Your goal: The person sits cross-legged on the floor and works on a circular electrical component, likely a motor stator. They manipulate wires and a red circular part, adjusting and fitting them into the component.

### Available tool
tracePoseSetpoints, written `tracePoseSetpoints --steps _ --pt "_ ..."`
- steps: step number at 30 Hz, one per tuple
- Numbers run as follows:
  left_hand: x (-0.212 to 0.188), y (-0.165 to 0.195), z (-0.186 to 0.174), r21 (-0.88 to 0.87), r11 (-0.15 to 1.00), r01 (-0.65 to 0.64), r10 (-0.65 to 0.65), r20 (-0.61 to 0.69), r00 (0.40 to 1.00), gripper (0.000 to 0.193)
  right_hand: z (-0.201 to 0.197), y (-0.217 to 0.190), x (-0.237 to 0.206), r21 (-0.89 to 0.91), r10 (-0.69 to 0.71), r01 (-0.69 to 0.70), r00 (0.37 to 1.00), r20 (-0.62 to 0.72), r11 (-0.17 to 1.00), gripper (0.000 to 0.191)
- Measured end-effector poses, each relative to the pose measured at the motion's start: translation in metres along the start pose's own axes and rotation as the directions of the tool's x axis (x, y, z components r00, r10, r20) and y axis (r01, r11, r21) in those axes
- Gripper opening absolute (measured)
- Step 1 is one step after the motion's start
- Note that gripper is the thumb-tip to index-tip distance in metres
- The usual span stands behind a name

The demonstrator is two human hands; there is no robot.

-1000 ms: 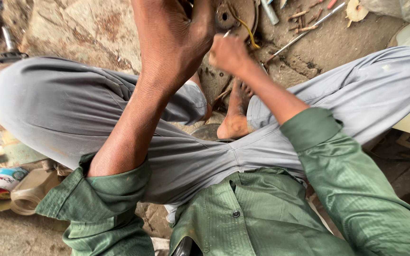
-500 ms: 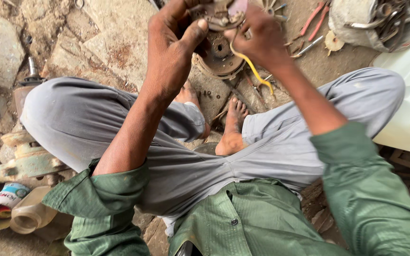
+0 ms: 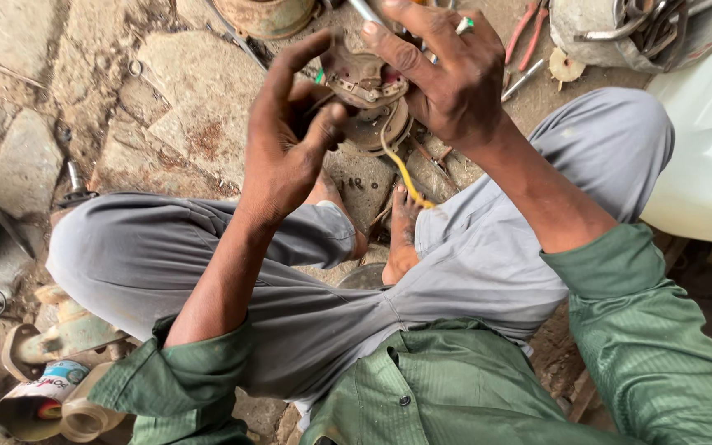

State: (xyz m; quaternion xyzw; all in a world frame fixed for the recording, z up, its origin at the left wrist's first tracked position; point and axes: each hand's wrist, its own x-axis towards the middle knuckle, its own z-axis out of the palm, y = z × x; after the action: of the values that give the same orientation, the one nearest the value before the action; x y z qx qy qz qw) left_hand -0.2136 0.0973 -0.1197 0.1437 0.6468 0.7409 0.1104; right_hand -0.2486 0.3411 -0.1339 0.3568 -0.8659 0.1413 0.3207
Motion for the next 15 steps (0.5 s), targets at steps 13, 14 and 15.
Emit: tracePoseSetpoints --steps 13,14,15 --pt "0.000 -0.004 0.003 0.327 0.920 -0.215 0.261 -0.101 0.960 0.013 -0.014 -0.014 0.015 0.520 0.133 -0.355 0.900 0.416 0.777 0.057" --pt "0.000 -0.003 0.003 0.330 0.923 -0.198 0.245 -0.109 0.963 0.012 -0.013 -0.016 0.013 0.510 0.164 -0.392 0.886 0.434 0.765 0.054" --pt "0.000 -0.003 0.002 0.361 0.919 -0.161 0.213 -0.111 0.971 0.010 -0.012 -0.019 0.009 0.501 0.193 -0.427 0.871 0.451 0.753 0.050"
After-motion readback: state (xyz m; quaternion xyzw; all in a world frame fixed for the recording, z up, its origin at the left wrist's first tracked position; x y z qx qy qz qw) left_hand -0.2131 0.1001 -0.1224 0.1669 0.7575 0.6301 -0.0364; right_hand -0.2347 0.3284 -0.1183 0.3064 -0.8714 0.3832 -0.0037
